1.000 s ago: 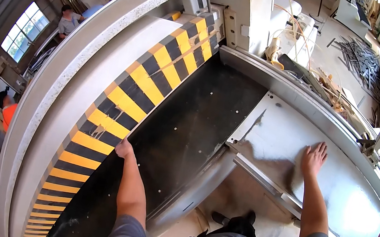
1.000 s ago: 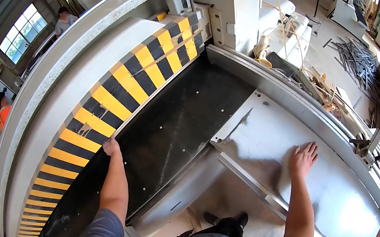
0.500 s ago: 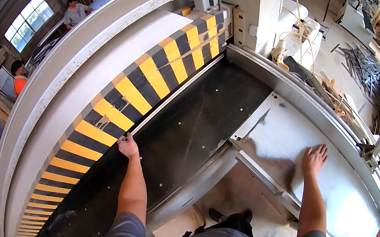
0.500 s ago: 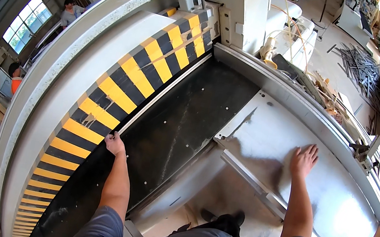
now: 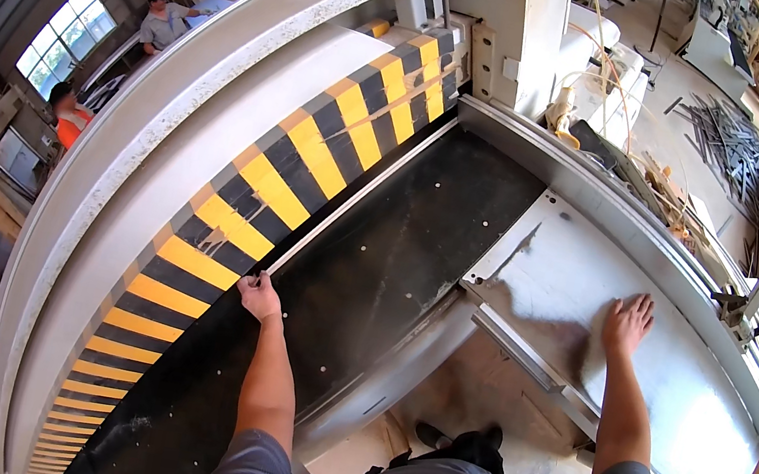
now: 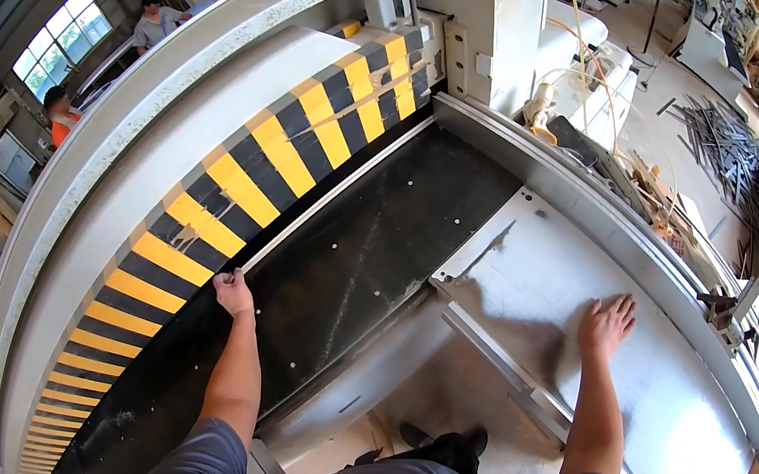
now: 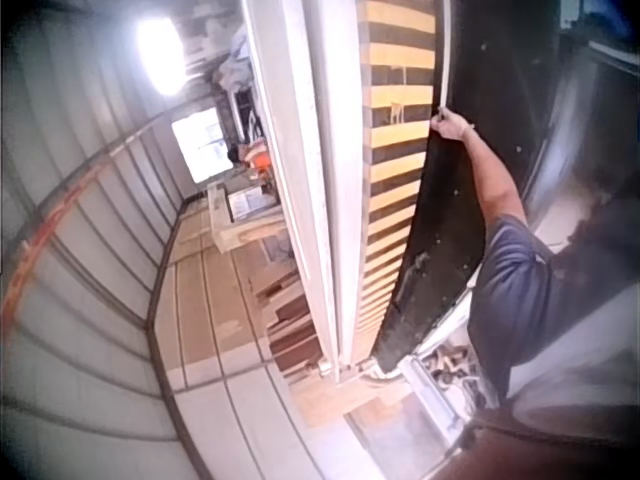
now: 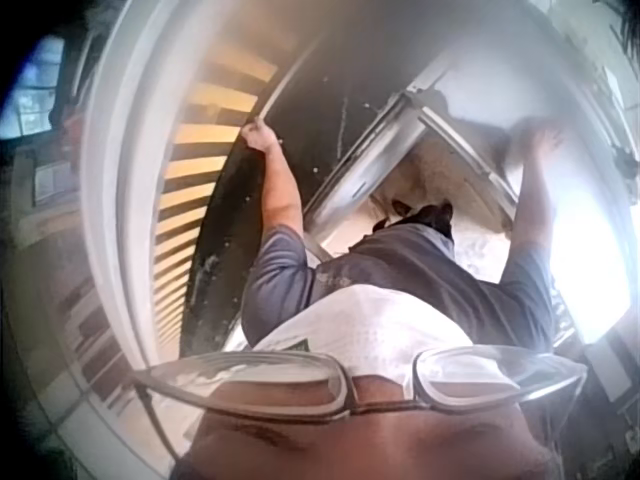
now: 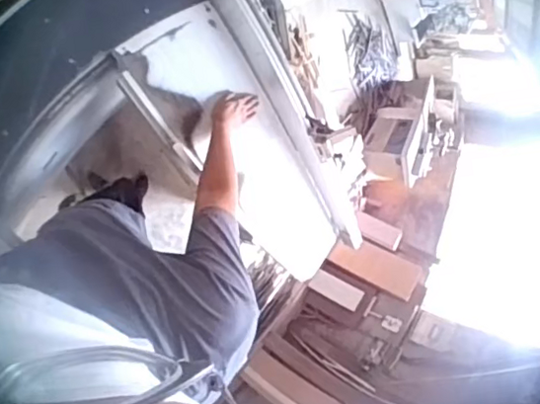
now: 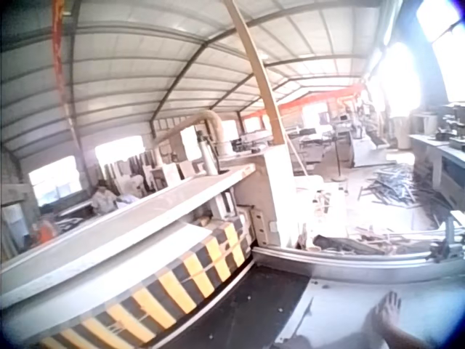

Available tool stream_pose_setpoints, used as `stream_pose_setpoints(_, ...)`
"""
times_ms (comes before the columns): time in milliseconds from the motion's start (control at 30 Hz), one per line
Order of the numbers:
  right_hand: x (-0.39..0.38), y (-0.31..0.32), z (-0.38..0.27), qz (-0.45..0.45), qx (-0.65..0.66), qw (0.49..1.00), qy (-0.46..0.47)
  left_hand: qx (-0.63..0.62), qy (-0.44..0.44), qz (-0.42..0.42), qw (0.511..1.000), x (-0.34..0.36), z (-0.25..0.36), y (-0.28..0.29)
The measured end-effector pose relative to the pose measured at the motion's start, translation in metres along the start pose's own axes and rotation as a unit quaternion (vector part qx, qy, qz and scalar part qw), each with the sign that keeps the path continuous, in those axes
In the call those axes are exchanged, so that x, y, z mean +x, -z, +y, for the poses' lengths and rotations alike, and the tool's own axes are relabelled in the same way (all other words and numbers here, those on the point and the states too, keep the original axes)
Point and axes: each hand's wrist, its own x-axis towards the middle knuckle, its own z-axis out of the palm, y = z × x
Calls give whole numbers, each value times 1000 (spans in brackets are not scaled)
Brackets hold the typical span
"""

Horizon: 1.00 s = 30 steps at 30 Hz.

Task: The person adjusts the support table of an industrial cutting machine, guides a large panel through the cutter with a coworker, and removes cut strips from the machine.

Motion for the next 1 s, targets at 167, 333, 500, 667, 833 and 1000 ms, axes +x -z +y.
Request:
stream_pose_setpoints(167, 2, 2, 3, -3, -6, 1000, 1, -21, -13, -6, 1000, -2, -1, -2)
stream_pose_setpoints(333, 2, 1, 4, -1, -1, 1000, 2, 49, -54, -57, 996, 1, 2, -3)
stream_pose_setpoints(500, 1, -1, -1, -8, 10, 1000, 6, 219, -90, -37, 971, 7, 5, -6)
stream_pose_setpoints(667, 2, -4, 8, 2, 0, 1000, 0, 273, -51, -60, 959, 11, 23, -17)
stream_pose_setpoints(833, 3, -1, 6, 1, -2, 1000, 1, 296, -52, -43, 953, 18, 15, -25)
stream_pose_setpoints(1000, 4, -8, 9, -4, -10, 1000, 1, 307, -58, -43, 949, 27, 5, -29)
